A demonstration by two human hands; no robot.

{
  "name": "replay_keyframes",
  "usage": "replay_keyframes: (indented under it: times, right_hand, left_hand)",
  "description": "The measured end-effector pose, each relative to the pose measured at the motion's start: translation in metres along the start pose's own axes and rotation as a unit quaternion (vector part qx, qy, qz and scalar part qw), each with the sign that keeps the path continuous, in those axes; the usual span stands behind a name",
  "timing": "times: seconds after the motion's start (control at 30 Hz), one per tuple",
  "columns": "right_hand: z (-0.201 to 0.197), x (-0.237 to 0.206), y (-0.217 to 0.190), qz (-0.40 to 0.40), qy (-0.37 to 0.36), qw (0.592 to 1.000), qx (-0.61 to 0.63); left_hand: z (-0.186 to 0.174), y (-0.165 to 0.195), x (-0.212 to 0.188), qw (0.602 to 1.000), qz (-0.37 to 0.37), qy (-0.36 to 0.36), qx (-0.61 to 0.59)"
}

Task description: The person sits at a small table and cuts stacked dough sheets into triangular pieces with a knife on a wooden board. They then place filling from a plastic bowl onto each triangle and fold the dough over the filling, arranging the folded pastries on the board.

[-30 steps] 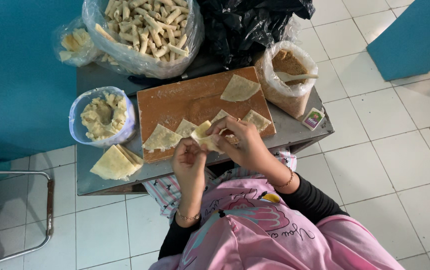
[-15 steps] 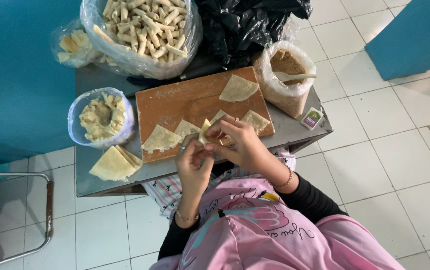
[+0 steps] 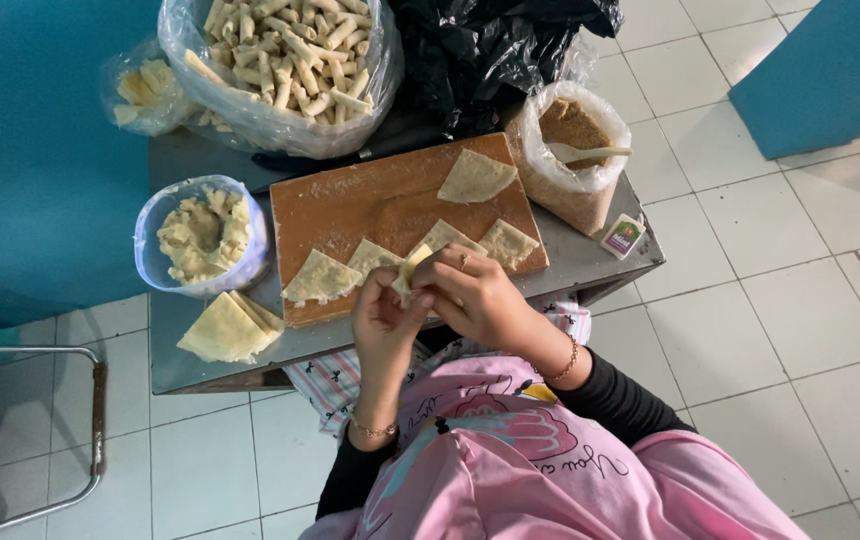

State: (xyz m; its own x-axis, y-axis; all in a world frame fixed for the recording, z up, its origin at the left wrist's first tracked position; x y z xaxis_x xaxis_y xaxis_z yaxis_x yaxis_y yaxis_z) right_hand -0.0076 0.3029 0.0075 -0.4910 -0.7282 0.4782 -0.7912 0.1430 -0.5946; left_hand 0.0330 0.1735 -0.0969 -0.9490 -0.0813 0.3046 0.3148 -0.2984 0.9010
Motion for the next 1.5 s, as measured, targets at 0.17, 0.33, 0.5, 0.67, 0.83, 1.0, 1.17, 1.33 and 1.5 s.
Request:
replay_keyframes:
  times: [0.17,0.33,0.5,0.67,0.83,1.0,1.17,1.33,1.5]
  right_hand:
    - [-0.002,-0.003,0.006,0.028,-0.004,0.999,0.036]
    - [-0.005,-0.004,0.004,0.030,0.004,0.996,0.079]
    - [-0.001,-0.004,0.004,0.052,0.051,0.994,0.077]
    - [0.017,-0.017,0.035,0.196,0.073,0.948,0.240]
    - [0.027,-0.025,0.043,0.216,0.100,0.918,0.319]
    - [0.011,-0.015,0.015,0.131,0.051,0.982,0.125]
    - [0.010,-0.004,0.003,0.133,0.051,0.988,0.067]
    - [0.006,-0.007,0.009,0.125,0.069,0.988,0.060]
    - [0.000,-0.017,0.014,0.093,0.121,0.987,0.047]
  left_hand:
    - [0.004,0.013,0.000,0.999,0.018,-0.023,0.014]
    - [-0.001,0.019,-0.003,0.999,0.026,-0.032,0.018]
    - [-0.007,0.006,-0.012,0.994,0.049,0.082,0.051]
    - [-0.010,-0.007,-0.019,0.987,0.061,0.152,-0.013]
    - [-0.007,-0.009,-0.017,0.974,0.051,0.175,-0.138]
    - [-0.003,0.004,-0.015,0.983,0.040,0.181,-0.004]
    - [-0.003,0.006,-0.018,0.985,0.029,0.142,0.096]
    - [-0.004,0.011,-0.019,0.947,0.040,0.148,0.282]
    - [-0.004,0.003,-0.018,0.980,0.004,0.160,0.120]
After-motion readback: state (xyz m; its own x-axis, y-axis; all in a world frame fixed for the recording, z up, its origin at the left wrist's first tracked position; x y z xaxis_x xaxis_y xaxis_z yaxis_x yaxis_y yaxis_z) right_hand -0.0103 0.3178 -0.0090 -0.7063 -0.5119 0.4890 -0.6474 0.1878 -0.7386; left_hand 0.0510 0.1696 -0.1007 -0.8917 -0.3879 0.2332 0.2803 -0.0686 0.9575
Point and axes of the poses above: each hand's wrist, its own x-axis towards the middle knuckle, its own z-axis out of the palm, y = z × x, the point moved 7 cm from there along x, towards the middle knuckle, and after that the axes turned 10 degrees about -y, right-handed, at the moved point
